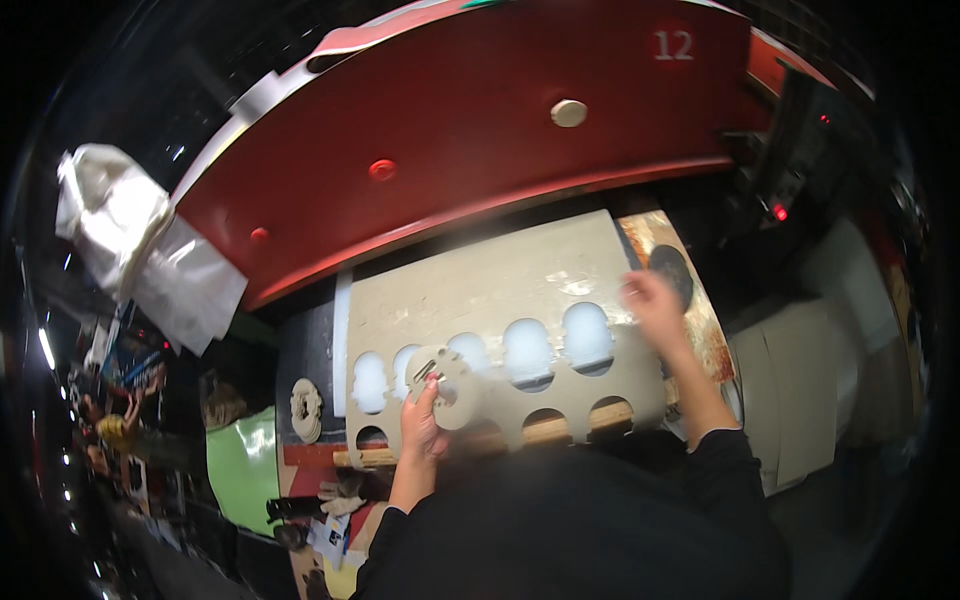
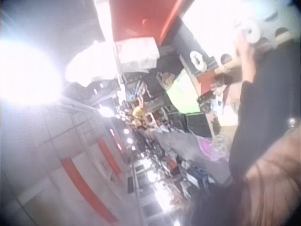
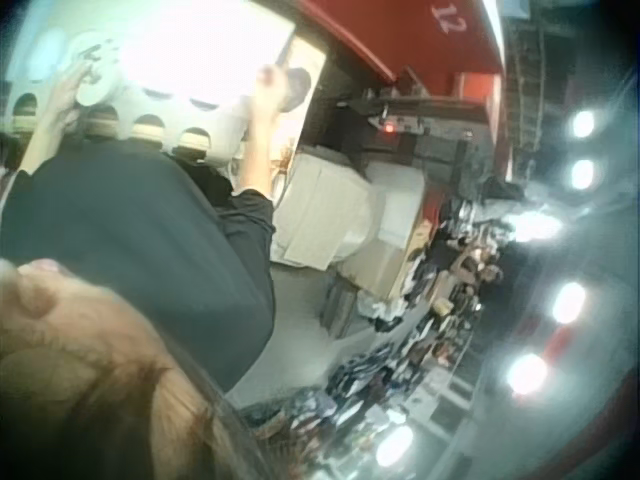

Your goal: The person wipes a flat machine surface with a cloth, repeatedly rubbing and lifting the cloth to clean the area. They then remove a perforated sheet and place a new flat sheet onto the machine, continuing to wipe the surface.

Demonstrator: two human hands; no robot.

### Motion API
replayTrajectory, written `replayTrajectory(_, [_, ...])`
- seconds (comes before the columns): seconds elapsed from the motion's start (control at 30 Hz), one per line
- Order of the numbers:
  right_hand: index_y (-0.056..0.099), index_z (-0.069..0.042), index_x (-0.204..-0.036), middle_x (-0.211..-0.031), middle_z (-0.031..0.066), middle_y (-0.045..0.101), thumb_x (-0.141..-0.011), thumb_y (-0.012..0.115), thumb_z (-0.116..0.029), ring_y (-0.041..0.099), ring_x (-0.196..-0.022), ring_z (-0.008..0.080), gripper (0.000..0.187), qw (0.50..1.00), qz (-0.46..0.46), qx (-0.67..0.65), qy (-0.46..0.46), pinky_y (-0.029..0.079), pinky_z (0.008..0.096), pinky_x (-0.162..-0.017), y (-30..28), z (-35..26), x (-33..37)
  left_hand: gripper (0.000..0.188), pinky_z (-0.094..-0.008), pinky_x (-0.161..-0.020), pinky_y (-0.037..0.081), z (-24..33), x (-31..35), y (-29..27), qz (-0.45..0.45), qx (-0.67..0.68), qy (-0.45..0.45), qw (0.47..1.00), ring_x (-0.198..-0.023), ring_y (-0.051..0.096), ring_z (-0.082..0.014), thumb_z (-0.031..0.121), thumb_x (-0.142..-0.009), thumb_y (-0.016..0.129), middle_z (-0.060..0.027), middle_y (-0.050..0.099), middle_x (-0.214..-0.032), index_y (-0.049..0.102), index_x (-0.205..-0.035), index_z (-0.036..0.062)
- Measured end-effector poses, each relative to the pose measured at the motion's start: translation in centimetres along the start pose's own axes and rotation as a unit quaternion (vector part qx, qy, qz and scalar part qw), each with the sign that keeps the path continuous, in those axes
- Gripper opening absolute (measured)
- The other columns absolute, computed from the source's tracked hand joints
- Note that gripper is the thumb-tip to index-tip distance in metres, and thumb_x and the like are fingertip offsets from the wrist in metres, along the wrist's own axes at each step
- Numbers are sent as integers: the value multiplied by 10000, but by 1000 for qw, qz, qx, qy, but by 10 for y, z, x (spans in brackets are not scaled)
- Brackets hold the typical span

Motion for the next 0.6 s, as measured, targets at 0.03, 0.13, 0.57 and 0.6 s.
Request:
replayTrajectory(0.03, [587, -60, -1233, -1026, 47, 617, -837, 672, -98, 595, -861, 134, 407, 994, -107, 11, 8, 515, 284, -778, 53, -13, 9, 303, -392, -807, 558, 1, 3, 1, -2, 4, 13, 1000, -946, 643, -224, 152, -937, 610, -91, 644, -1085, 564, -1216, 43])
replayTrajectory(0.13, [371, -112, -1472, -1387, 108, 477, -814, 675, -79, 550, -1100, 193, 725, 915, -390, -107, 6, 515, 312, -851, 185, -61, 47, 310, -391, -783, 566, -6, 14, 11, -41, 167, -85, 981, -923, 655, -237, 197, -957, 572, -105, 651, -1065, 565, -1215, 26])
replayTrajectory(0.57, [600, -28, -1159, -1200, 72, 612, -780, 629, 78, 552, -1145, 165, 395, 690, -697, -188, 51, 426, 308, -1011, 342, -120, 90, 363, -255, -440, 464, 16, 61, -20, -171, 486, -247, 820, -615, 594, -179, 368, -1029, 413, -61, 612, -892, 542, -1244, 105])
replayTrajectory(0.6, [608, -23, -1157, -1172, 67, 625, -781, 629, 75, 563, -1127, 162, 389, 685, -703, -181, 53, 433, 303, -999, 347, -122, 91, 382, -254, -484, 500, 26, 65, -21, -263, 538, -212, 772, -667, 617, -189, 365, -1030, 413, -67, 619, -933, 526, -1271, 91])
Point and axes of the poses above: each hand's wrist, its own x-axis away from the middle knuckle, its own y-axis out of the palm, z = x × y, the point moved 7 cm from there along -x, towards the middle knuckle
